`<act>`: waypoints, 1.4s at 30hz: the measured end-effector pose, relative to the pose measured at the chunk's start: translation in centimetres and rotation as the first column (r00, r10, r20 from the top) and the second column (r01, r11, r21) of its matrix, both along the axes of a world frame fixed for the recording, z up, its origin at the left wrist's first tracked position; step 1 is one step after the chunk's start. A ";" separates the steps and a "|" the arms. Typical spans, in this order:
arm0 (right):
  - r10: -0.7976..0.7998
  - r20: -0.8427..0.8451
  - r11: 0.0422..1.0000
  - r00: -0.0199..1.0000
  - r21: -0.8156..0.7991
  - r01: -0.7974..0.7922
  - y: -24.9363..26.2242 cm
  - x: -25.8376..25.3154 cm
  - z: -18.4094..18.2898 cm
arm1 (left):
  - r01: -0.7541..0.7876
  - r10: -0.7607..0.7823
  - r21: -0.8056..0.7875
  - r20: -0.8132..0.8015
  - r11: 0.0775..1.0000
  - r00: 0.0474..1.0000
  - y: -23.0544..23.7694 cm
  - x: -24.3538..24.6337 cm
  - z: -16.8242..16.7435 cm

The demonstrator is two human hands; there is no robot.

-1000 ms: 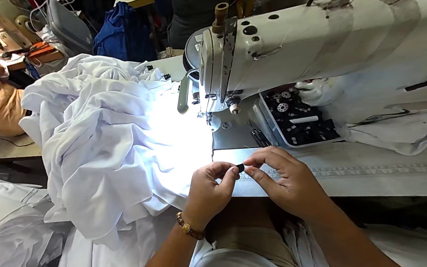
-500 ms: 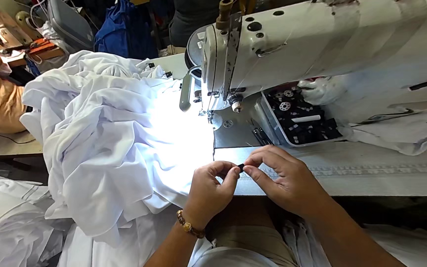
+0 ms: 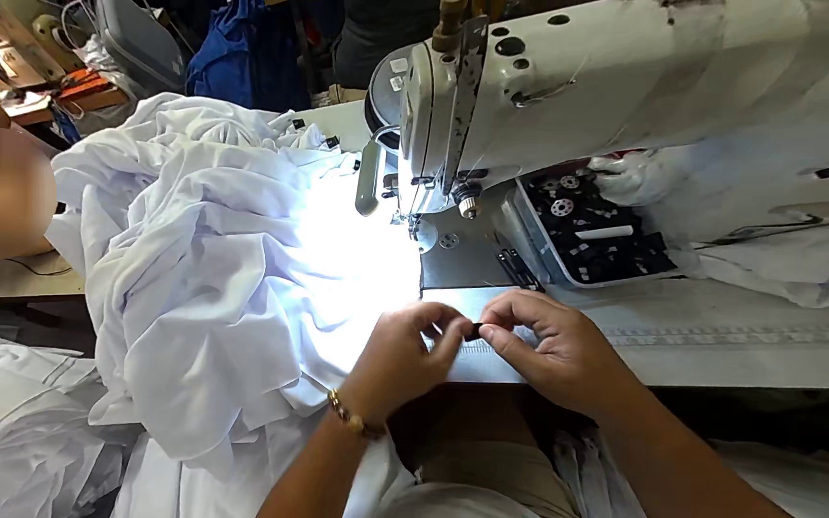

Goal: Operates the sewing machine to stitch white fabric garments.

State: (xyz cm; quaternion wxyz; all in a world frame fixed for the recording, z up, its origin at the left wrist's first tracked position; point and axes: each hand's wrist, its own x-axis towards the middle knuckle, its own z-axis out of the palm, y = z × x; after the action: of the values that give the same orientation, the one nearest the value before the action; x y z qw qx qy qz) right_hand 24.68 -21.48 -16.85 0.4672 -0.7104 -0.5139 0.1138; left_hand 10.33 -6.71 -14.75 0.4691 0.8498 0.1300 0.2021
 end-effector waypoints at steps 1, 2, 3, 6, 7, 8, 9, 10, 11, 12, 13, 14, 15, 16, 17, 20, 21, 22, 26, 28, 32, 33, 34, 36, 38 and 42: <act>-0.032 -0.096 0.999 0.995 -0.018 0.031 0.1 0.0 0.1 | 0.002 -0.003 0.106 0.010 0.994 1.000 1.5 0.7 0.0; -0.077 -0.212 0.997 0.974 -0.034 0.071 0.4 -0.1 0.3 | -0.002 -0.003 0.228 0.025 0.974 1.000 3.3 1.7 -0.5; -0.109 -0.345 0.994 0.932 -0.041 0.102 0.7 0.0 0.6 | 0.009 -0.014 0.333 0.012 0.943 1.000 5.2 2.6 -1.1; -0.196 -0.677 0.976 0.709 -0.064 0.209 2.7 0.4 1.7 | 0.107 -0.056 0.478 -0.119 0.872 0.991 8.9 4.4 -3.4; -0.227 -0.728 0.967 0.647 -0.090 0.237 3.5 0.7 2.0 | 0.103 -0.043 0.490 -0.131 0.865 0.990 9.2 4.5 -4.1; -0.256 -0.762 0.959 0.595 -0.124 0.254 4.4 1.0 2.2 | 0.081 -0.022 0.501 -0.121 0.861 0.992 9.1 4.5 -4.6; -0.288 -0.784 0.950 0.550 -0.161 0.269 5.4 1.3 2.4 | 0.054 -0.001 0.510 -0.103 0.859 0.995 8.8 4.4 -5.0; -0.322 -0.795 0.939 0.513 -0.201 0.278 6.5 1.5 2.4 | 0.035 0.017 0.516 -0.096 0.856 0.995 8.4 4.1 -5.1; -0.354 -0.797 0.929 0.489 -0.239 0.284 7.6 1.8 2.4 | 0.026 0.031 0.518 -0.101 0.855 0.994 8.0 3.8 -5.2; -0.383 -0.792 0.919 0.475 -0.272 0.286 8.6 2.0 2.2 | 0.017 0.040 0.525 -0.096 0.851 0.995 7.8 3.6 -5.2; -0.407 -0.782 0.910 0.473 -0.301 0.284 9.6 2.2 2.1 | 0.012 0.044 0.531 -0.092 0.847 0.995 7.7 3.4 -5.3; -0.430 -0.768 0.901 0.474 -0.329 0.284 10.4 2.4 2.0 | 0.008 0.047 0.540 -0.088 0.842 0.995 7.7 3.3 -5.3; -0.453 -0.755 0.890 0.474 -0.355 0.285 11.2 2.6 2.0 | 0.003 0.049 0.549 -0.080 0.836 0.996 7.7 3.3 -5.3; -0.472 -0.741 0.881 0.477 -0.377 0.286 11.8 2.7 1.9 | -0.003 0.052 0.554 -0.072 0.832 0.996 7.7 3.2 -5.3; -0.489 -0.728 0.872 0.480 -0.395 0.289 12.4 2.7 1.9 | -0.008 0.054 0.555 -0.068 0.832 0.996 7.7 3.2 -5.3; -0.515 -0.709 0.857 0.481 -0.425 0.292 13.2 2.8 1.7 | -0.025 0.051 0.571 -0.030 0.821 0.998 7.9 3.1 -5.7; -0.521 -0.702 0.853 0.485 -0.437 0.284 13.3 2.9 1.8 | -0.030 0.053 0.575 -0.024 0.818 0.998 8.0 3.1 -5.7; -0.528 -0.694 0.849 0.489 -0.453 0.272 13.4 2.9 1.8 | -0.037 0.057 0.578 -0.017 0.816 0.998 7.9 3.1 -5.7; -0.568 -0.607 0.809 0.556 -0.536 0.241 13.9 2.8 1.6 | -0.052 0.075 0.559 -0.019 0.828 0.997 8.0 3.3 -5.6; -0.576 -0.542 0.783 0.612 -0.580 0.224 14.2 2.8 1.5 | -0.032 0.062 0.540 -0.038 0.841 0.997 8.0 3.3 -5.6; -0.568 -0.441 0.746 0.695 -0.632 0.209 14.7 2.9 1.5 | 0.052 0.041 0.539 -0.159 0.841 0.986 8.1 3.5 -5.2; -0.570 -0.431 0.738 0.699 -0.643 0.205 14.8 2.9 1.5 | 0.072 0.038 0.543 -0.189 0.837 0.981 8.1 3.5 -5.1; -0.574 -0.424 0.730 0.701 -0.652 0.203 14.9 2.9 1.5 | 0.084 0.037 0.546 -0.208 0.834 0.977 8.1 3.5 -5.0; -0.574 -0.410 0.720 0.709 -0.665 0.198 15.0 3.0 1.6 | 0.107 0.035 0.545 -0.243 0.831 0.969 8.1 3.5 -4.7; -0.537 -0.342 0.717 0.771 -0.666 0.204 14.9 3.0 1.4 | 0.115 0.039 0.547 -0.262 0.829 0.964 8.1 3.5 -4.7; -0.283 0.054 0.873 0.958 -0.398 0.280 12.6 2.2 0.0 | 0.128 0.044 0.540 -0.294 0.832 0.955 8.1 3.5 -4.3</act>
State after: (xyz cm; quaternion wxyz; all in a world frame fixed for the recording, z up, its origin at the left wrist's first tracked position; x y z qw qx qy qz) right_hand 26.84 -8.91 -16.80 0.3245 -0.8578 -0.3693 0.1499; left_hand 13.86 1.37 -19.07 0.1833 0.9719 0.1153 0.0919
